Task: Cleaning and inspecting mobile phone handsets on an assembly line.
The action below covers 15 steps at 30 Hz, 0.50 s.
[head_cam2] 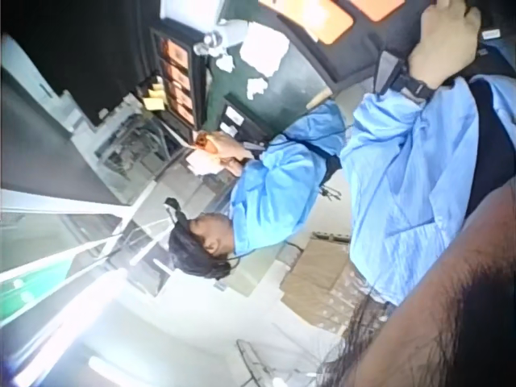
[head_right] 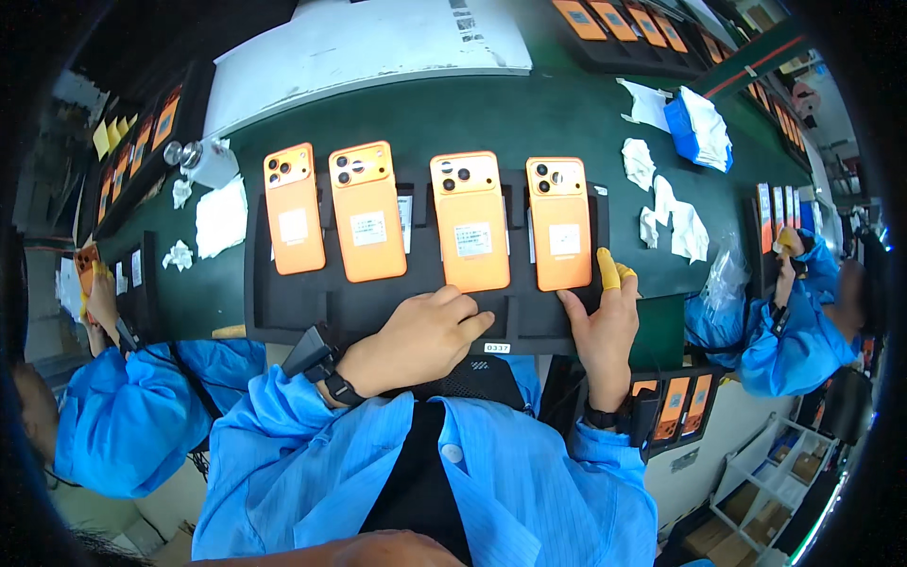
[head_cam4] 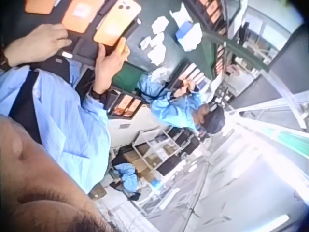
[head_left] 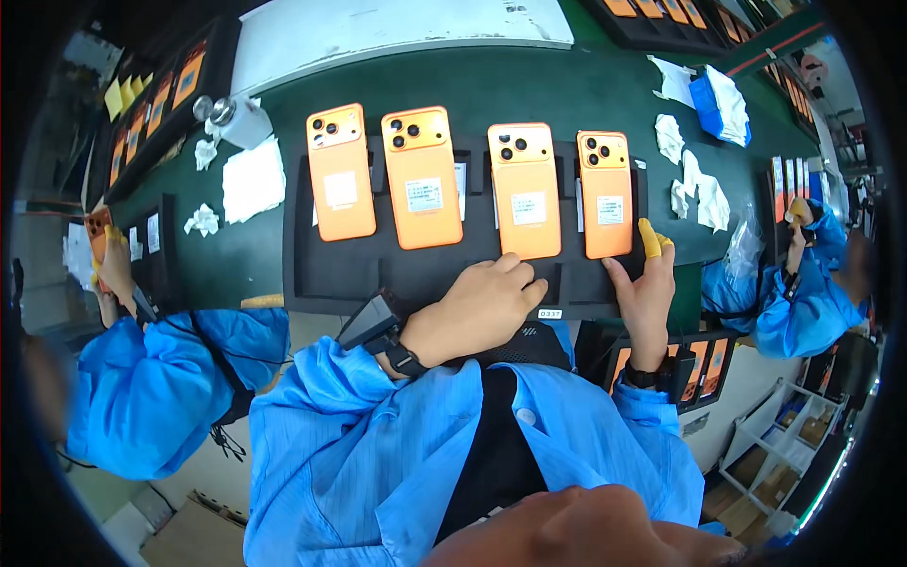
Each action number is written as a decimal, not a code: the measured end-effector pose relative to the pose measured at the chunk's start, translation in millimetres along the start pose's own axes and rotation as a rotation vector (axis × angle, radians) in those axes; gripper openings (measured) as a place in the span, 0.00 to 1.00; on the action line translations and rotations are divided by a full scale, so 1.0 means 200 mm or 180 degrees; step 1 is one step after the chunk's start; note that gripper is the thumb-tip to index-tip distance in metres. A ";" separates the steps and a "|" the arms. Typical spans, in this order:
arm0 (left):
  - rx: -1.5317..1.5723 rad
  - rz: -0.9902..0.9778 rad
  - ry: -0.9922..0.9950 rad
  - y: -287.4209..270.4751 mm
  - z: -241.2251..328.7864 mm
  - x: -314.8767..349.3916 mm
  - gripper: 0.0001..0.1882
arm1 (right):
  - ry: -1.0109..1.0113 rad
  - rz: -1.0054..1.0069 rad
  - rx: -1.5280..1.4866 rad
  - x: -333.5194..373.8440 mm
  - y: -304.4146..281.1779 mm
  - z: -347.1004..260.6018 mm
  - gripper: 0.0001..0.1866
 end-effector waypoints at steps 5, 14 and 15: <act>-0.0374 0.0505 -0.0187 -0.06 -0.03 0.02 0.22 | 0.0228 0.0040 0.0081 -0.01 0.00 0.02 0.38; -0.0770 0.0944 -0.0458 -0.11 -0.08 0.06 0.19 | 0.0162 0.0064 -0.0142 -0.03 0.00 0.01 0.39; -0.0763 0.0954 -0.0465 -0.11 -0.08 0.05 0.19 | 0.0150 0.0057 -0.0237 -0.04 -0.01 0.01 0.38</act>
Point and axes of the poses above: each hand's wrist, its own x-axis away from the middle knuckle, its own y-axis out of the palm, z = x × y, the point moved 10 cm from there along -x, towards the middle knuckle
